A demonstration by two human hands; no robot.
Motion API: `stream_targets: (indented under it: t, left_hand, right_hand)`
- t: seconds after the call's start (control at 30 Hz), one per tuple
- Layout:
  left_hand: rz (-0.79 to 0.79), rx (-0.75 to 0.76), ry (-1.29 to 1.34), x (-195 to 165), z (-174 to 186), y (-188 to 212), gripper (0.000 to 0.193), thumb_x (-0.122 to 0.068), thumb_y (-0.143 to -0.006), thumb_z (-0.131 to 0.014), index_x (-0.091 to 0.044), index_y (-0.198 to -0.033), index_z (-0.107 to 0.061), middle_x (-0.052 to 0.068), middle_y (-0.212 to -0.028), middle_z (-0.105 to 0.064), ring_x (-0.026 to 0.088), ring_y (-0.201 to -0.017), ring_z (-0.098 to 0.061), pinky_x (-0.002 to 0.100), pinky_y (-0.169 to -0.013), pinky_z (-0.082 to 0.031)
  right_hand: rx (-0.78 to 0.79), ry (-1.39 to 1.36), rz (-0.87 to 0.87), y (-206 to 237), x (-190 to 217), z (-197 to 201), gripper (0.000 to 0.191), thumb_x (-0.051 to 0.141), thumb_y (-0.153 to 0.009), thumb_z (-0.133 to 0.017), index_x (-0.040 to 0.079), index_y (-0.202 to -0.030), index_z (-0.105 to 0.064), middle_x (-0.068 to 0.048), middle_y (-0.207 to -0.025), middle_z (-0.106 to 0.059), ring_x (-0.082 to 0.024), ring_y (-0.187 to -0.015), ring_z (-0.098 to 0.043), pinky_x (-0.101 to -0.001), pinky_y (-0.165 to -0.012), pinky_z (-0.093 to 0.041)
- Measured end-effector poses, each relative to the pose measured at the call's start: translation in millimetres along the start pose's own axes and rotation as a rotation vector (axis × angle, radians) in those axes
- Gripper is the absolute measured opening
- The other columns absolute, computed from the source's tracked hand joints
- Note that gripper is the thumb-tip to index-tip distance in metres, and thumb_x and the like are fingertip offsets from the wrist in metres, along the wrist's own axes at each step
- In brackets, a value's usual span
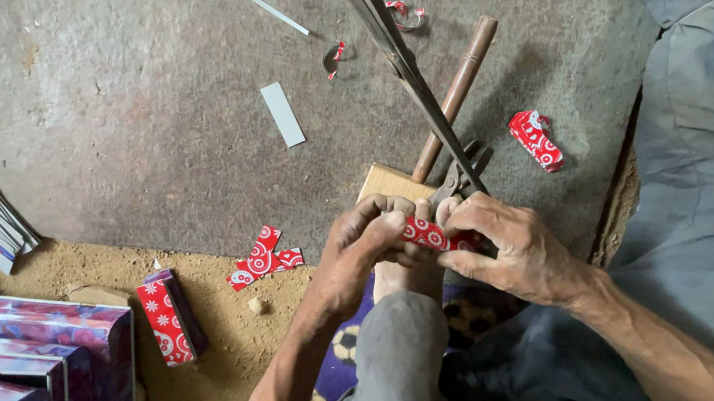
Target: The person sits on the floor and uses a foot-operated guillotine-style cutter to trim small red patterned paper pieces. They repeatedly pick up pieces, align them against the cutter's guide, press the lever with their foot to cut, and place the trimmed pieces aside.
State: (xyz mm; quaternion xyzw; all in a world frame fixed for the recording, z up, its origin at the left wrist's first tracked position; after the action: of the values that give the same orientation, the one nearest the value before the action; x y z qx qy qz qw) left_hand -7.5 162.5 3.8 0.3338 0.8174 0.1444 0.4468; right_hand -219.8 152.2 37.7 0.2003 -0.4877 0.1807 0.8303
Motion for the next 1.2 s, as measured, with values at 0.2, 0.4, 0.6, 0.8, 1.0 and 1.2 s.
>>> stream_targets:
  t: [0.2,0.4,0.6,0.8,1.0,1.2]
  left_hand:
    - [-0.036,-0.047,0.029,10,-8,4,0.066,-0.025,-0.092,-0.071,0.001,-0.146,-0.046,0.007,-0.114,-0.068,0.013,-0.102,-0.066,0.029,-0.096,-0.052]
    - [-0.161,-0.222,-0.030,22,-13,-6,0.069,-0.022,-0.093,-0.072,-0.002,-0.152,-0.043,0.013,-0.113,-0.066,0.018,-0.097,-0.067,0.034,-0.087,-0.056]
    - [-0.126,-0.238,0.267,26,-8,-5,0.053,-0.016,-0.092,-0.073,0.000,-0.139,-0.053,0.019,-0.114,-0.070,0.024,-0.102,-0.070,0.039,-0.093,-0.059]
    - [-0.135,-0.184,0.185,17,-16,-4,0.051,-0.017,-0.094,-0.072,-0.003,-0.140,-0.054,0.019,-0.119,-0.071,0.023,-0.108,-0.070,0.039,-0.098,-0.056]
    - [-0.202,-0.190,-0.071,5,-29,4,0.050,-0.018,-0.098,-0.070,-0.003,-0.144,-0.055,0.015,-0.118,-0.071,0.017,-0.107,-0.067,0.035,-0.094,-0.055]
    - [-0.162,-0.179,-0.013,1,-34,7,0.050,-0.016,-0.097,-0.068,-0.005,-0.144,-0.055,0.010,-0.116,-0.072,0.014,-0.099,-0.066,0.032,-0.086,-0.056]
  right_hand:
    - [-0.057,-0.193,-0.015,7,-15,-1,0.026,0.016,-0.089,-0.078,0.007,-0.107,-0.062,-0.004,-0.106,-0.069,-0.018,-0.098,-0.068,-0.0351,-0.087,-0.054]
    - [0.030,-0.463,-0.252,16,-25,-23,0.031,0.025,-0.089,-0.080,0.006,-0.108,-0.064,0.000,-0.101,-0.063,-0.009,-0.089,-0.058,-0.0291,-0.079,-0.053]
    - [0.129,-0.540,-0.181,23,-19,-21,0.049,0.024,-0.084,-0.083,0.007,-0.125,-0.063,-0.001,-0.108,-0.065,-0.012,-0.098,-0.065,-0.0308,-0.086,-0.057]
    - [0.035,-0.212,-0.089,20,-20,-13,0.045,0.025,-0.086,-0.082,0.006,-0.125,-0.068,-0.004,-0.120,-0.074,-0.018,-0.110,-0.071,-0.0352,-0.097,-0.057]
    - [0.018,-0.672,-0.294,20,-34,-24,0.050,0.020,-0.091,-0.074,-0.002,-0.133,-0.059,-0.011,-0.126,-0.067,-0.020,-0.117,-0.065,-0.0365,-0.100,-0.056]
    - [0.053,-0.738,-0.390,23,-43,-30,0.040,0.013,-0.093,-0.072,-0.002,-0.128,-0.062,-0.009,-0.117,-0.070,-0.016,-0.108,-0.069,-0.0329,-0.096,-0.058]
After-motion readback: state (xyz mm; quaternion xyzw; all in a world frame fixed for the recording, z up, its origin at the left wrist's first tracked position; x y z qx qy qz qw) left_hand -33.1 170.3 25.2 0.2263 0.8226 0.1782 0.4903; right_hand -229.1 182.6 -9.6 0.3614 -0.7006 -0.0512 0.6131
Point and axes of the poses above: each hand's wrist, its own y-axis away from the middle knuckle, its own z-axis out of the back of the hand, x = y × z, the point moved 3 cm from there along -y, towards the middle knuckle
